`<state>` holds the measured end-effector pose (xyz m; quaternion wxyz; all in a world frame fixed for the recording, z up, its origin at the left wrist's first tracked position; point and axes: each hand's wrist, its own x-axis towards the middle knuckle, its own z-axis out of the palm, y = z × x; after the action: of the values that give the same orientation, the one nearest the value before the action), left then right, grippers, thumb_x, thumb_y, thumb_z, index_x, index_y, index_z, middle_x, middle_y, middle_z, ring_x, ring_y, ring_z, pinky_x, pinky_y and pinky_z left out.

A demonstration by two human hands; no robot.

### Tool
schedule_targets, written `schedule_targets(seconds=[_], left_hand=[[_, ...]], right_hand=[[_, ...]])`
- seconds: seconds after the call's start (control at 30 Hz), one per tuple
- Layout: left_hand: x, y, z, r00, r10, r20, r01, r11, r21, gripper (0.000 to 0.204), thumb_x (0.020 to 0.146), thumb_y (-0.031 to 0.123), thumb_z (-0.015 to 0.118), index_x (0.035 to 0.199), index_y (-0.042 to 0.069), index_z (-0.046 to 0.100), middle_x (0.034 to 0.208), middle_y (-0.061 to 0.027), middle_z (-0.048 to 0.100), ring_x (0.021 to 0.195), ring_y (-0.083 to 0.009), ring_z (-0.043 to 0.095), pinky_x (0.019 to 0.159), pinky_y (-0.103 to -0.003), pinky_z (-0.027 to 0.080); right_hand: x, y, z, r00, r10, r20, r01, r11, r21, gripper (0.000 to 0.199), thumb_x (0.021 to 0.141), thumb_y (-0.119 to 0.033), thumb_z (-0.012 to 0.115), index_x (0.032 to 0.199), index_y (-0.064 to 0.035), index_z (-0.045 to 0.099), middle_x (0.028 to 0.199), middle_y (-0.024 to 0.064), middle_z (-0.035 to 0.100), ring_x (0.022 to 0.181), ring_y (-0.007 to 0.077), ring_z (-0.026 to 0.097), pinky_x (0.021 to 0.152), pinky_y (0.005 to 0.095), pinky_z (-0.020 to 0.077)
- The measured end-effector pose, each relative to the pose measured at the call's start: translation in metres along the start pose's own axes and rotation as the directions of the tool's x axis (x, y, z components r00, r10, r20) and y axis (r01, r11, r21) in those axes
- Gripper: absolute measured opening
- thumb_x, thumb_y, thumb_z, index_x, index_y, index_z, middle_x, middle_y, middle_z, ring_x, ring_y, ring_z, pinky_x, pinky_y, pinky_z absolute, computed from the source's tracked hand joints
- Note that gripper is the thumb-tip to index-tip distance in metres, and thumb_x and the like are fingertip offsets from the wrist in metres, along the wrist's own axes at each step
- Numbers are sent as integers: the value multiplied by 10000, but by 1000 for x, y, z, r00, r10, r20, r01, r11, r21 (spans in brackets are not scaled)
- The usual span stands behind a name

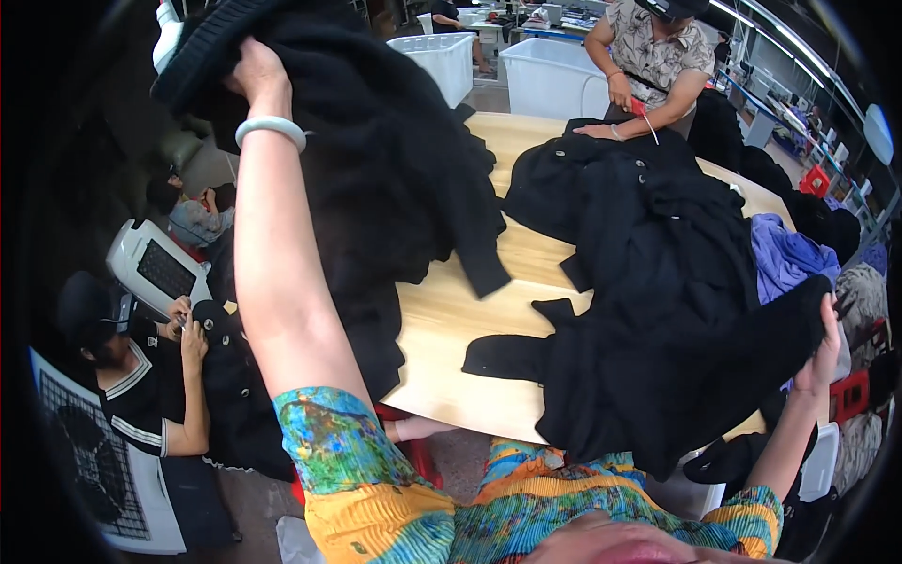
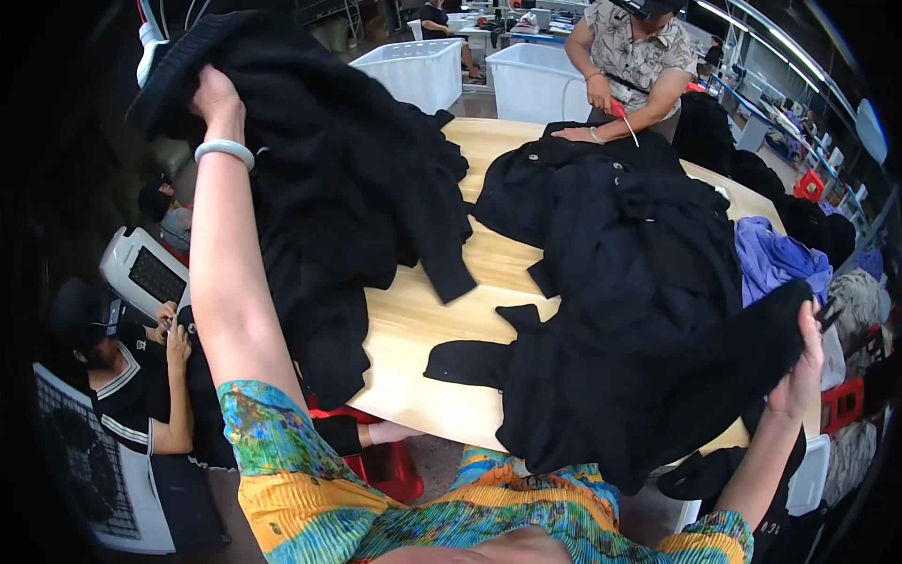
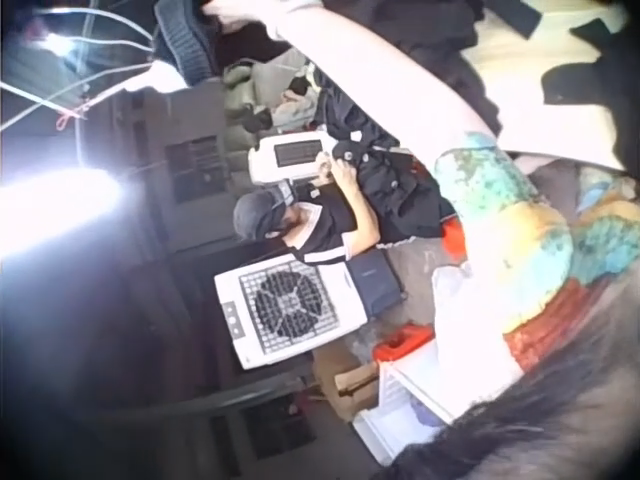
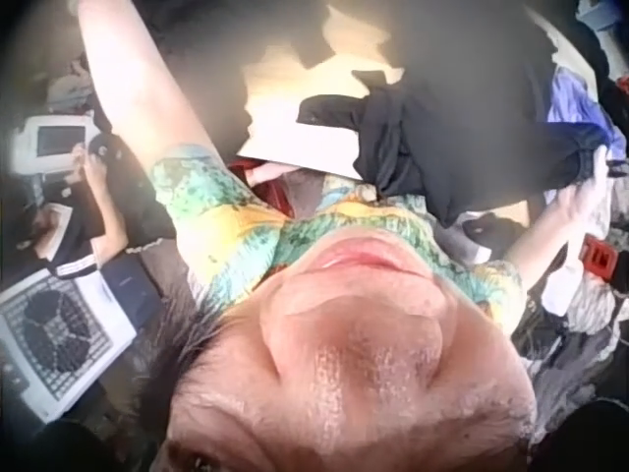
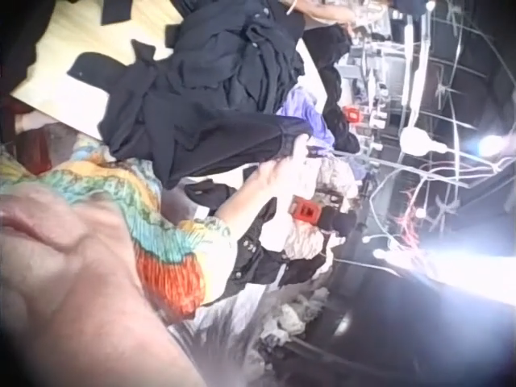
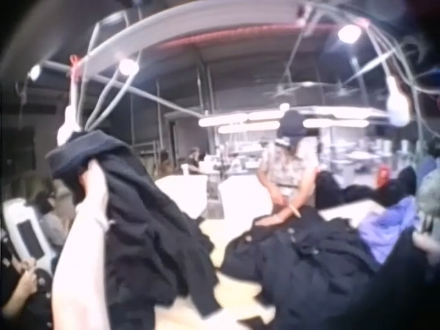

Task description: Trimming loose threads around metal eyelets on black garments using thread snips.

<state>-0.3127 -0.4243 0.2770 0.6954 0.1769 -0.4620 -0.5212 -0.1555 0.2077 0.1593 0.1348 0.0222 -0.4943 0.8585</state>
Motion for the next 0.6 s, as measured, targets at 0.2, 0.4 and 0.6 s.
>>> schedule_targets(seconds=[0.2, 0.4, 0.6], left_hand=[[-64, -118, -58, 456, -721, 522, 278, 673, 686, 545, 785, 390, 518, 1207, 58, 433, 1270, -97, 394, 1139, -277, 367, 799, -410, 405], [-131, -138, -103, 149, -568, 809, -561, 625, 542, 429, 761, 330, 560, 913, -69, 592, 963, -247, 575, 962, -354, 535, 837, -348, 408], [-228, -43, -113, 54, -145, 988, -459, 875, 153, 228, 772, 222, 577, 828, 2, 599, 773, -158, 612, 762, -302, 594, 666, -348, 461]], right_hand=[[4, 45, 74, 981, 55, 184, 3, 953, -302, 230, 804, -123, 542, 1003, -7, 527, 933, 52, 573, 842, 119, 556, 778, 221, 418], [-3, 60, 105, 941, 225, 253, -87, 884, -460, 213, 797, -170, 559, 951, -24, 557, 832, -2, 569, 749, 56, 526, 677, 179, 397], [17, 71, 109, 953, 143, 267, 23, 843, -537, 332, 756, -264, 613, 1016, -62, 567, 952, -38, 557, 789, 11, 454, 554, 159, 286]])
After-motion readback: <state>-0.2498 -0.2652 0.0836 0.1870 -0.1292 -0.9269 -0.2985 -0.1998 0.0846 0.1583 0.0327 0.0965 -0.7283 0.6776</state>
